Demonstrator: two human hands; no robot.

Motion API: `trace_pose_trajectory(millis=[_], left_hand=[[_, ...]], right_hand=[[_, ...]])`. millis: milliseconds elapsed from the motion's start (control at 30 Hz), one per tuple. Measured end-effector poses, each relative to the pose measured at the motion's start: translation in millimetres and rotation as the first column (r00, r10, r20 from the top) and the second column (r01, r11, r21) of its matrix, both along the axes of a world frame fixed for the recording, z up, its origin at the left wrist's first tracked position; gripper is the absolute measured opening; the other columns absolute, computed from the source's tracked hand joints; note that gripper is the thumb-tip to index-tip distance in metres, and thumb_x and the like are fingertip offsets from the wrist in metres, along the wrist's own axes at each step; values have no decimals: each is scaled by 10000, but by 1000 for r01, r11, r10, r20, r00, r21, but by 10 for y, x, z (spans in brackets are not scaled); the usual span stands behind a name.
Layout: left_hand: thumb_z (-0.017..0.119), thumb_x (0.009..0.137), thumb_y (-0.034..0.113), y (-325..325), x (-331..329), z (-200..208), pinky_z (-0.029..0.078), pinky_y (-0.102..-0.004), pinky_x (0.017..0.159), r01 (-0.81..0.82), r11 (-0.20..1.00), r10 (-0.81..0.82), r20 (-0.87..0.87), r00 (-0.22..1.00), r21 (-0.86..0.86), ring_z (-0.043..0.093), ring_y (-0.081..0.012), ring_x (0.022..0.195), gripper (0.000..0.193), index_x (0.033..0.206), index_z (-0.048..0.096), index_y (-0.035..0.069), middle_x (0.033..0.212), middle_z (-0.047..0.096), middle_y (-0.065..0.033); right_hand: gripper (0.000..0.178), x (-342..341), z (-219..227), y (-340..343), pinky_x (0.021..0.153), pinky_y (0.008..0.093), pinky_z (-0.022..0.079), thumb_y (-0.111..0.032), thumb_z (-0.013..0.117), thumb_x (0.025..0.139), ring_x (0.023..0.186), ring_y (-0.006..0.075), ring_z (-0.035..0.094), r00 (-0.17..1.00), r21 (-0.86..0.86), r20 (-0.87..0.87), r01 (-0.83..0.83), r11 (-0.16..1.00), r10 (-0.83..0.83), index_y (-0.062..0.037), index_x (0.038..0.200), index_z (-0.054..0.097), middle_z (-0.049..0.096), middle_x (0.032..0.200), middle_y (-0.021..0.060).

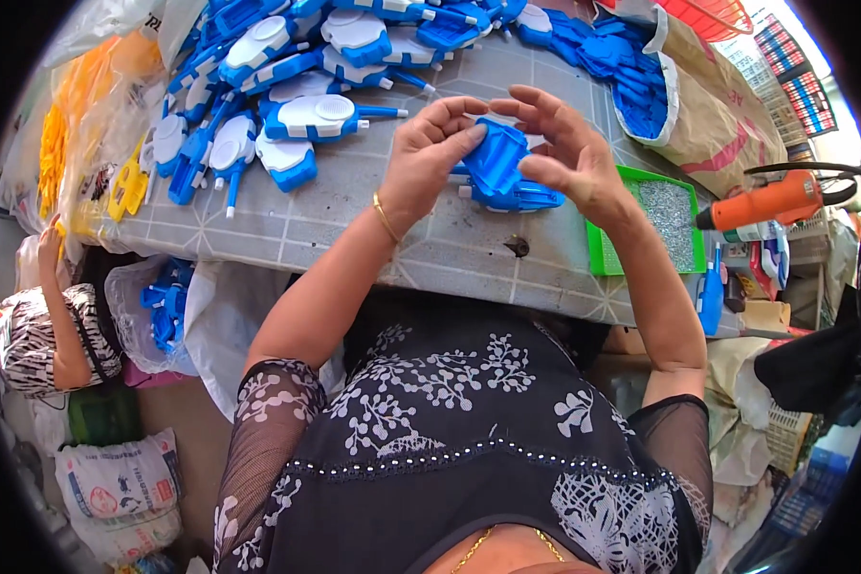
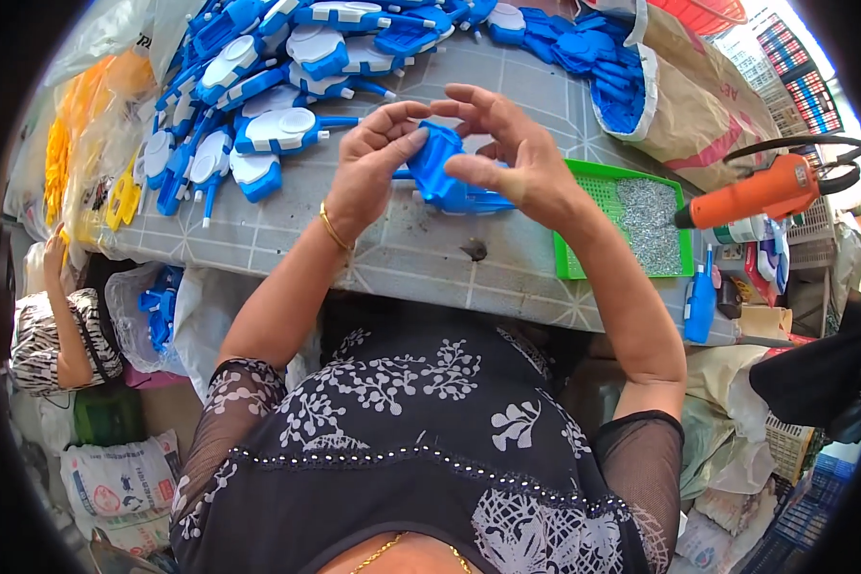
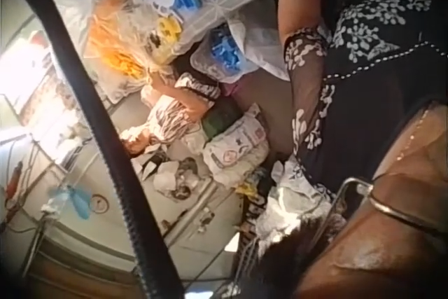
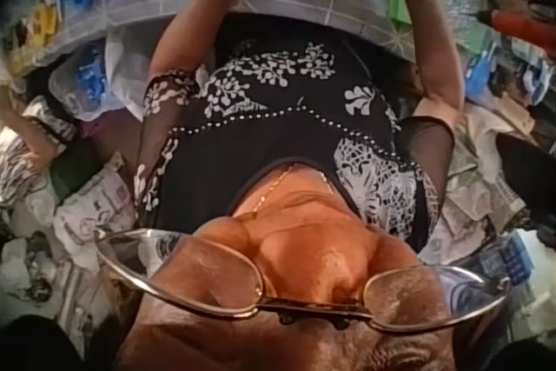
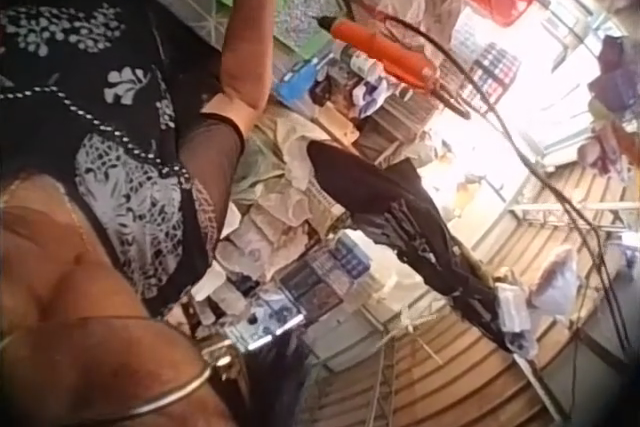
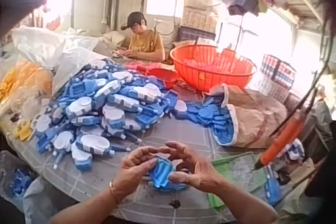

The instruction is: Assembling blue plastic components using an electric screwdriver.

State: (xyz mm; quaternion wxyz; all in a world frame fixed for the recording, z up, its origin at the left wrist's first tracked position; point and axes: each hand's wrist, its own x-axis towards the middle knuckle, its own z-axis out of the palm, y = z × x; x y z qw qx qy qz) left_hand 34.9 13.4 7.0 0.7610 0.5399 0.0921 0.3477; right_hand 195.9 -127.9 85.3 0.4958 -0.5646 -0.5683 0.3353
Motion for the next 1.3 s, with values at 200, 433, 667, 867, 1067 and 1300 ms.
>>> trace_pose_trajectory(millis=[200,433,667,867,1067,1300], left_hand=[[695,985,118,4,17,4,568,-258,772,209,921,-183,108,977,-328,673,-102,902,353,1301,549,60,1038,695,-40],[669,1003,135,-77,26,-82,624,-320,768,320,880,-247,237,939,-350,720,-187,874,295,1262,557,48,1066,701,-113],[606,832,-24,-213,44,-129,532,-418,924,-153,755,279,-102,955,638,661,-342,1077,340,1155,672,58,1151,696,-151],[638,883,25,-292,82,-106,507,-431,911,-153,493,405,-70,912,857,620,-352,1047,251,1131,673,39,1091,684,-154],[665,906,93,-303,67,-101,511,-433,903,-119,493,444,-131,886,862,626,-356,1039,219,1117,680,36,1098,681,-150],[705,930,205,-277,58,-137,504,-440,919,-59,432,399,-132,907,900,621,-368,1066,272,1147,688,42,1137,672,-145]], right_hand=[[1133,-199,-224,64,1157,440,384,-349,904,730,1430,336,447,853,262,521,-129,956,-28,-67,1621,262,409,1606,161],[912,-331,-443,184,1066,429,449,-158,857,759,1300,360,570,589,507,726,-111,855,-354,-7,1533,398,563,1450,179],[569,125,-221,-212,818,354,546,-139,703,934,954,238,676,784,277,576,79,958,-231,-74,1466,513,672,1326,121],[430,-11,-530,-269,916,402,498,-32,622,918,996,286,662,631,438,661,113,892,-405,-71,1345,583,668,1235,139],[628,-184,-432,-456,825,410,469,-525,800,780,998,308,649,301,401,835,237,885,-460,-85,1206,658,651,1173,123],[630,-359,-420,-558,861,448,495,-397,859,743,987,331,623,363,236,862,329,915,-353,-55,1232,656,636,1167,142]])
